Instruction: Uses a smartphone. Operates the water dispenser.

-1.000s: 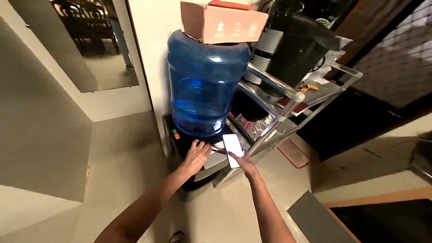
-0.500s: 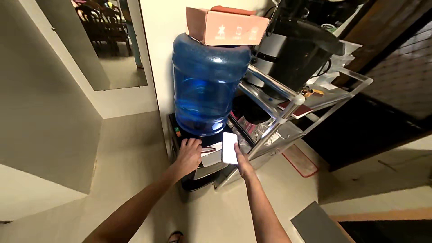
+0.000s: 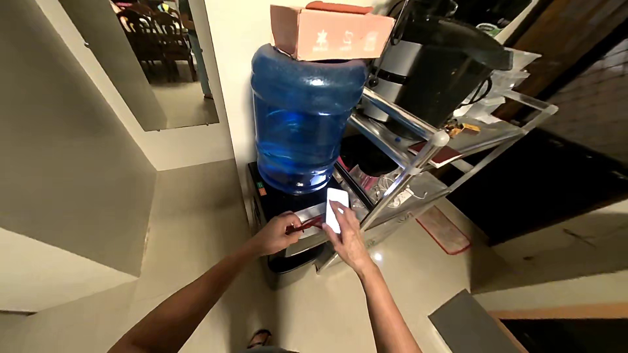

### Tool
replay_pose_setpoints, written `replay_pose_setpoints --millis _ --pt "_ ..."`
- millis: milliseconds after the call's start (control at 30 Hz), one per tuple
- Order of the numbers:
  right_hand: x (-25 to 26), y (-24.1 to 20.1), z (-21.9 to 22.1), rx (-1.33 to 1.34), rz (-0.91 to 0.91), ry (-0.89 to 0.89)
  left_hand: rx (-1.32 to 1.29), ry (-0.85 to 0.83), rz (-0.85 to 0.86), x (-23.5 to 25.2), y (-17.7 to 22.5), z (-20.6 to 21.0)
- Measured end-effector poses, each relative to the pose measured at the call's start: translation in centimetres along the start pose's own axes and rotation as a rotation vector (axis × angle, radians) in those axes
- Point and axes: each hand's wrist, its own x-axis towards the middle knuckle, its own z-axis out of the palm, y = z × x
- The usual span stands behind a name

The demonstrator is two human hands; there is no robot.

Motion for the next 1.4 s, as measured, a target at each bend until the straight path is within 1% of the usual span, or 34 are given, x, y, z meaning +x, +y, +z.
replay_pose_setpoints --millis 67,100,167,233,333,400,467,533,600,667,733,833,900,967,1067,1133,1200,1267,1300,1333,1400 --pt "-0.3 -1.0 -0.5 0.117 -0.091 -0.117 0.055 0.06 0.155 0.2 0.5 0.5" --pt "-0.4 -1.2 -0.6 0.191 -0.099 -0.122 0.067 0.088 0.205 0.3 1.1 0.6" --pt "-0.9 -1.3 -0.7 0.344 -0.051 -0.064 0.07 0.157 0.277 0.4 2.0 0.9" --pt "-1.4 -1.4 -0.9 0.472 0.002 0.007 0.051 0.228 0.308 0.5 2.6 1.3" --pt "-2.4 -1.1 -1.2 0.527 0.037 0.06 0.0 0.294 0.346 0.7 2.8 2.2" --pt "-3.0 -0.6 -1.2 0.513 0.053 0.075 -0.036 0.29 0.327 0.9 2.9 2.6" --pt "-3.7 -0.2 -1.3 0.469 0.065 0.08 -0.026 0.24 0.26 1.0 3.2 2.5" --pt "-4.4 -0.2 -1.4 0.395 0.052 0.098 0.054 0.194 0.209 0.8 3.6 2.3" --pt "-5.1 -0.6 -1.2 0.278 -0.001 0.112 0.202 0.175 0.195 0.4 4.1 2.5" --pt "-5.7 -1.4 -0.8 0.108 -0.02 0.15 0.336 0.22 0.25 0.0 4.2 3.3" --pt "-6.4 -2.2 -0.4 -0.01 0.024 0.212 0.406 0.248 0.288 -0.3 4.3 4.1" --pt "-7.7 -3.0 -0.4 -0.005 0.126 0.268 0.448 0.288 0.349 -0.3 4.0 4.7" --pt "-8.4 -3.3 -0.4 0.06 0.185 0.292 0.428 0.297 0.339 -0.4 3.8 5.0" --pt "-9.1 -3.6 -0.6 0.146 0.261 0.318 0.373 0.258 0.286 -0.8 4.0 5.2" --pt "-9.7 -3.9 -1.9 0.478 0.437 0.311 0.329 0.223 0.274 -1.4 3.2 5.3" --pt "-9.8 -4.6 -3.0 0.706 0.467 0.286 0.325 0.277 0.316 -1.8 3.5 5.2" --pt "-9.5 -5.9 -4.4 0.779 0.404 0.291 0.28 0.391 0.335 -2.1 5.1 4.8" --pt "-9.0 -7.3 -6.5 0.779 0.279 0.318 0.166 0.506 0.339 -2.3 7.9 3.6" --pt "-8.8 -8.1 -7.7 0.778 0.206 0.336 0.089 0.565 0.37 -2.5 9.3 2.8" --pt "-8.6 -9.0 -8.9 0.771 0.136 0.356 -0.011 0.605 0.417 -2.9 10.9 2.0" --pt "-8.6 -11.2 -11.3 0.736 0.008 0.403 -0.195 0.608 0.516 -4.4 14.1 0.3"
